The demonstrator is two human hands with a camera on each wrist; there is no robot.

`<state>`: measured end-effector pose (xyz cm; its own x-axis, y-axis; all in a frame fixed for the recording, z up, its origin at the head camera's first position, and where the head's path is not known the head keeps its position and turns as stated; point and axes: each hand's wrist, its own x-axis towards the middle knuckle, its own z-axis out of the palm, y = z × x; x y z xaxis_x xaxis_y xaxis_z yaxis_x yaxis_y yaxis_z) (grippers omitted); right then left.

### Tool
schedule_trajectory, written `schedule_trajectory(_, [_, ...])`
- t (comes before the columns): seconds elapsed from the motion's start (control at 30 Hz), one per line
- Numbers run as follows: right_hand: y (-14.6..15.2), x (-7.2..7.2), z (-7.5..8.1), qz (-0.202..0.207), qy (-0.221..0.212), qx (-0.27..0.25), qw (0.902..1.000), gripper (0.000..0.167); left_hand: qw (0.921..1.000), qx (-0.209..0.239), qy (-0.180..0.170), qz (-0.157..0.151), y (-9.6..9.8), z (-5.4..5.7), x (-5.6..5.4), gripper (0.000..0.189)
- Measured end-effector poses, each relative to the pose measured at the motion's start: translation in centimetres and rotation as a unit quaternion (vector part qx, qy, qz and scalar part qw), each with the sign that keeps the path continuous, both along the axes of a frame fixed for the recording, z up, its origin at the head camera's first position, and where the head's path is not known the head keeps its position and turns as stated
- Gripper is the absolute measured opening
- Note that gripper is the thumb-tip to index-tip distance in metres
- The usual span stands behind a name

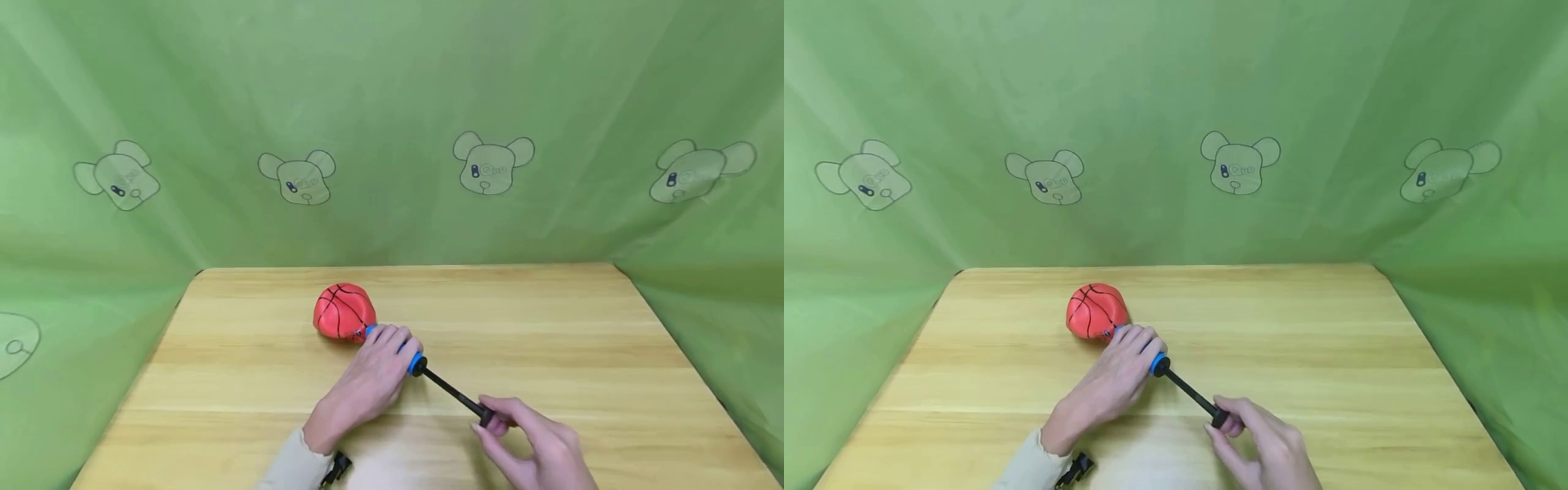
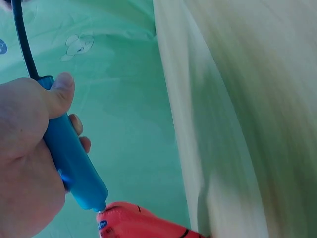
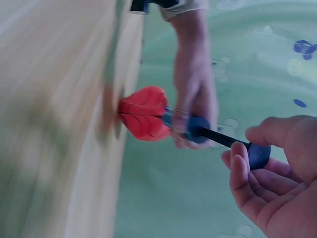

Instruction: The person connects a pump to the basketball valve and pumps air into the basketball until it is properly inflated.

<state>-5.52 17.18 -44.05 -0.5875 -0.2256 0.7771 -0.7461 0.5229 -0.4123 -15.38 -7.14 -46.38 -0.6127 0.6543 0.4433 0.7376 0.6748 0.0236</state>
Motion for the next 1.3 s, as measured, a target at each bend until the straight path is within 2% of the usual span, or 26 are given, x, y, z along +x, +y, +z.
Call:
schedule_trajectory(0.17, [-1.9,-2.1,-0.4,0.048,-0.039,0.017,0.9979,0.036,1.0000,-0.002,-0.001,-0.002,0.2,0.1,0.2,0.013])
schedule_trajectory(0.37, [-3.7,-3.9,-1.1,0.056,-0.057,0.027,0.9964,0.021,1.0000,-0.007,-0.004,-0.004,0.2,0.0,0.3,0.018])
schedule_trajectory(0.47, [-3.5,-3.6,-0.9,0.050,-0.059,0.028,0.9966,0.020,0.9999,-0.008,-0.005,-0.009,0.2,-0.1,0.3,0.017])
schedule_trajectory(0.57, [-2.5,-2.3,-0.4,0.041,-0.050,0.019,0.9977,0.024,0.9999,-0.001,-0.004,-0.012,0.0,-0.1,0.2,0.013])
schedule_trajectory(0.73, [-0.7,0.1,0.4,0.007,0.005,-0.005,0.9999,0.039,0.9998,0.014,-0.006,-0.017,-0.2,0.1,0.0,0.007])
schedule_trajectory(0.83, [-0.5,0.6,0.5,-0.006,0.023,-0.002,0.9997,0.041,0.9995,0.021,-0.011,-0.021,-0.1,0.2,0.0,0.007])
schedule_trajectory(0.93, [-1.1,-0.1,0.5,0.010,0.008,0.014,0.9998,0.042,0.9994,0.023,-0.010,-0.023,0.1,0.3,0.1,0.007])
schedule_trajectory(1.1, [-2.9,-2.2,-0.1,0.049,-0.033,0.028,0.9979,0.035,0.9994,0.022,-0.008,-0.024,0.4,0.2,0.3,0.004])
schedule_trajectory(1.2, [-3.7,-3.3,-0.6,0.060,-0.036,0.025,0.9972,0.030,0.9993,0.023,-0.018,-0.024,0.4,0.2,0.4,0.006])
schedule_trajectory(1.3, [-3.7,-3.5,-0.5,0.062,-0.036,0.025,0.9971,0.027,0.9990,0.026,-0.015,-0.031,0.3,0.2,0.4,0.006])
